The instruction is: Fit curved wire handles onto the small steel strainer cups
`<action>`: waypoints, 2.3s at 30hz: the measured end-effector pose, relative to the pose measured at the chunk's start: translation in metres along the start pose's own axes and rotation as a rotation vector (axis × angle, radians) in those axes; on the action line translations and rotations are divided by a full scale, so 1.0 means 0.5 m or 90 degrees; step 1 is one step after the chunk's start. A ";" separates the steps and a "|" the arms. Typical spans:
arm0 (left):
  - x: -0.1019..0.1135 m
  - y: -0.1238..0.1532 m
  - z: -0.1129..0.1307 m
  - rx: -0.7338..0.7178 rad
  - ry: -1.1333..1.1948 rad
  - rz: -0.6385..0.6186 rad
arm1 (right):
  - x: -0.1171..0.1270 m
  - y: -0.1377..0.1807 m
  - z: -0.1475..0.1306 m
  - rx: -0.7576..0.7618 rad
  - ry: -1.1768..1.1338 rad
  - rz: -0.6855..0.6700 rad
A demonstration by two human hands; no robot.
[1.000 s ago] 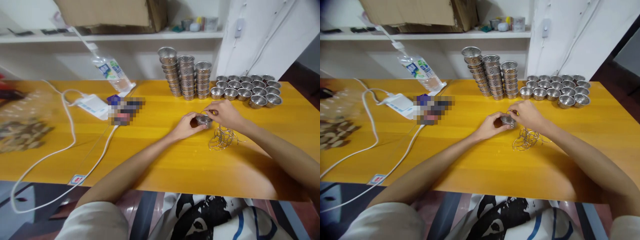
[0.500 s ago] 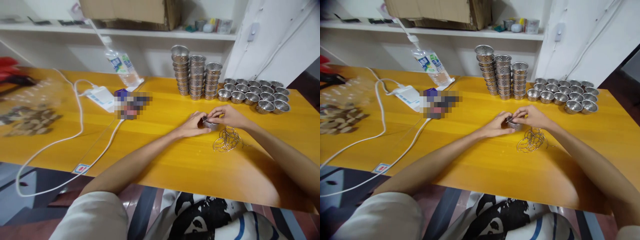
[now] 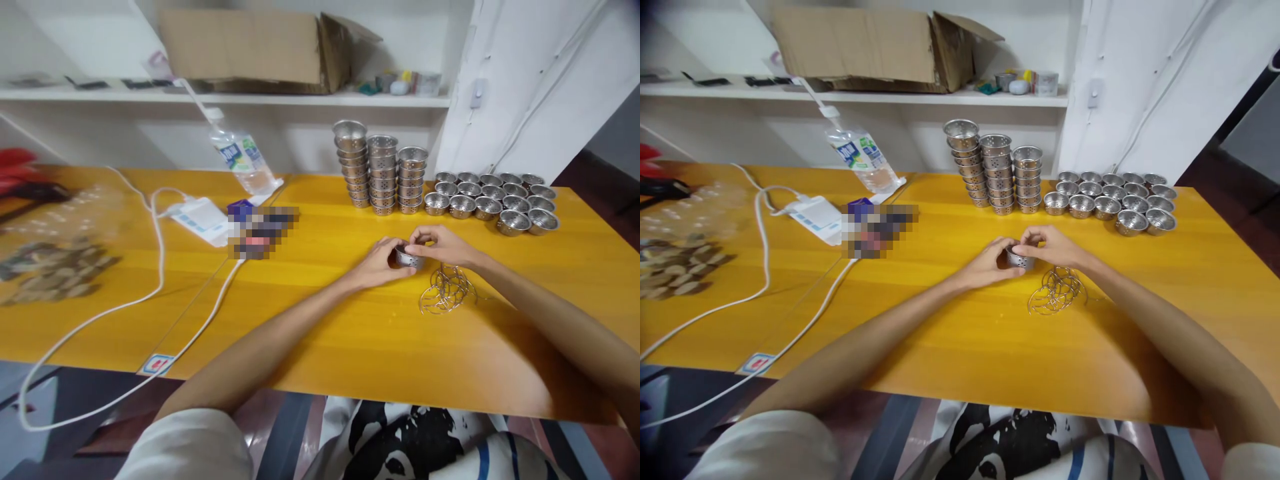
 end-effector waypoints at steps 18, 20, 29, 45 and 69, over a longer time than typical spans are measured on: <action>0.007 -0.004 -0.004 -0.028 0.049 -0.028 | -0.021 -0.004 0.039 -0.039 -0.149 0.016; 0.007 -0.004 0.000 -0.026 0.058 -0.029 | -0.022 -0.004 0.039 -0.038 -0.161 0.020; 0.009 -0.007 0.005 -0.027 0.111 -0.023 | -0.024 -0.004 0.045 -0.041 -0.175 0.020; 0.012 0.004 -0.012 0.012 0.141 0.065 | 0.007 -0.013 0.065 -0.040 -0.144 0.079; 0.011 0.005 -0.047 -0.096 0.073 0.146 | 0.407 0.127 0.127 -0.303 0.619 0.239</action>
Point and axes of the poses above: each hand's wrist, its own y-axis away from the middle knuckle, its own x-axis out of the back of the hand, z = x × y, the point moved 6 cm from there along -y, towards the middle knuckle, and after that the axes turned 6 degrees about y, right-handed, at the moved point
